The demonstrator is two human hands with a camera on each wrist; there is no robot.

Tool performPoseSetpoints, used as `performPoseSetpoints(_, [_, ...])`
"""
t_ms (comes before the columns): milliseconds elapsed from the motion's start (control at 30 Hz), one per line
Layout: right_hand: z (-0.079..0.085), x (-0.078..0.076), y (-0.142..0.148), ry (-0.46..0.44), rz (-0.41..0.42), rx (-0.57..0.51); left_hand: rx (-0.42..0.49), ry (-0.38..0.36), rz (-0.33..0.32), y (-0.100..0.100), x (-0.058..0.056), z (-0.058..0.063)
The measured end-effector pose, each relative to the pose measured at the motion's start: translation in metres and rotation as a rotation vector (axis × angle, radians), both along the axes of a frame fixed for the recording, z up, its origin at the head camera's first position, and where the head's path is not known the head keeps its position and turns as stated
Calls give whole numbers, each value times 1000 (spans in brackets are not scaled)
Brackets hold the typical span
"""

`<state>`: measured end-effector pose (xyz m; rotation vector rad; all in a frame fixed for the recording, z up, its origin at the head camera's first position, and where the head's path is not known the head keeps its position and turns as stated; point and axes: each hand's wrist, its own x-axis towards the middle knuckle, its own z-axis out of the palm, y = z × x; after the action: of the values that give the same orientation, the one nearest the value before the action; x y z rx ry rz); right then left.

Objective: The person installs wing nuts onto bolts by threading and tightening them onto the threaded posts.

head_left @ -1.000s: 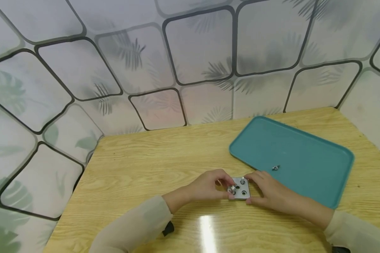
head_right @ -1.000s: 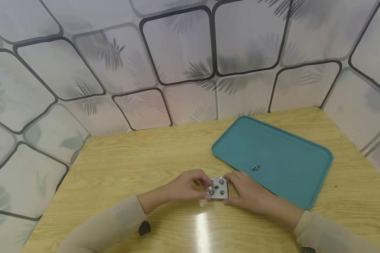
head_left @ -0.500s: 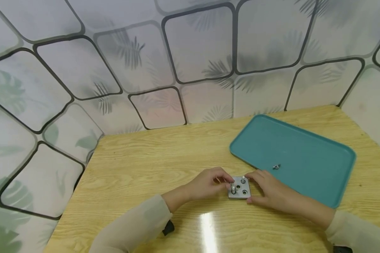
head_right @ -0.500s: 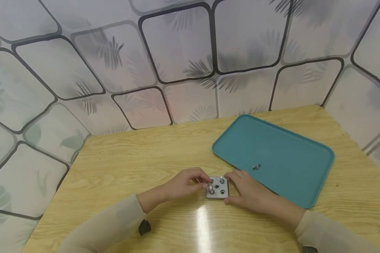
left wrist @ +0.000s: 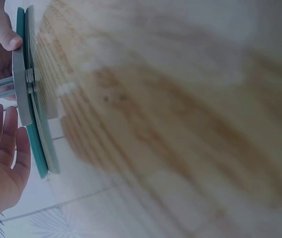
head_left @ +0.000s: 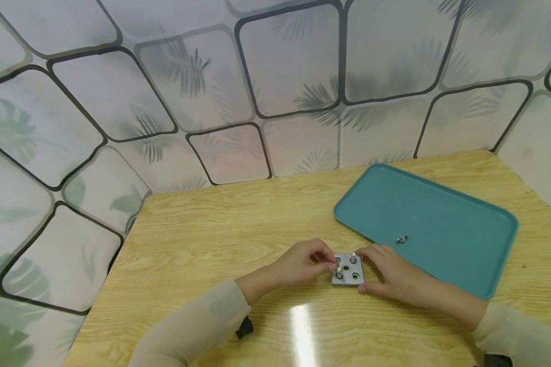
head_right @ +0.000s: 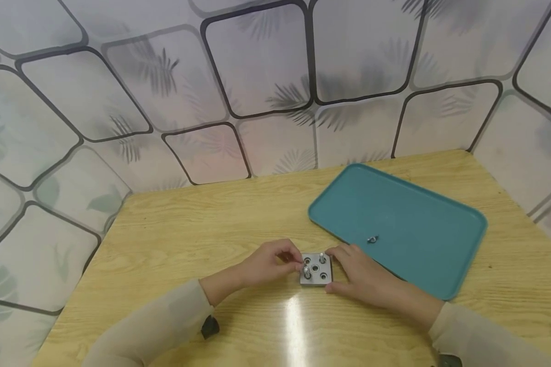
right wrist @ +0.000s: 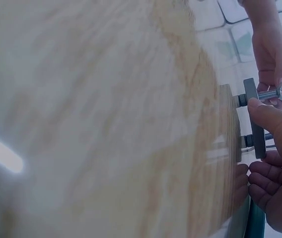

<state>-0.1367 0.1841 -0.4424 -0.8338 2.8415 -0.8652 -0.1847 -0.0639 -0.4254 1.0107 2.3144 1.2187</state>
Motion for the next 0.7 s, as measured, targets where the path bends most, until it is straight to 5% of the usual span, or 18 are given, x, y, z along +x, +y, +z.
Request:
performPoseSetpoints(400, [-1, -1, 0, 6, -7, 5, 35, 59, -113, 0, -1, -1])
performPoseSetpoints(700, [-2, -1, 1, 1, -8, 11, 30, 72, -95, -2, -2, -3])
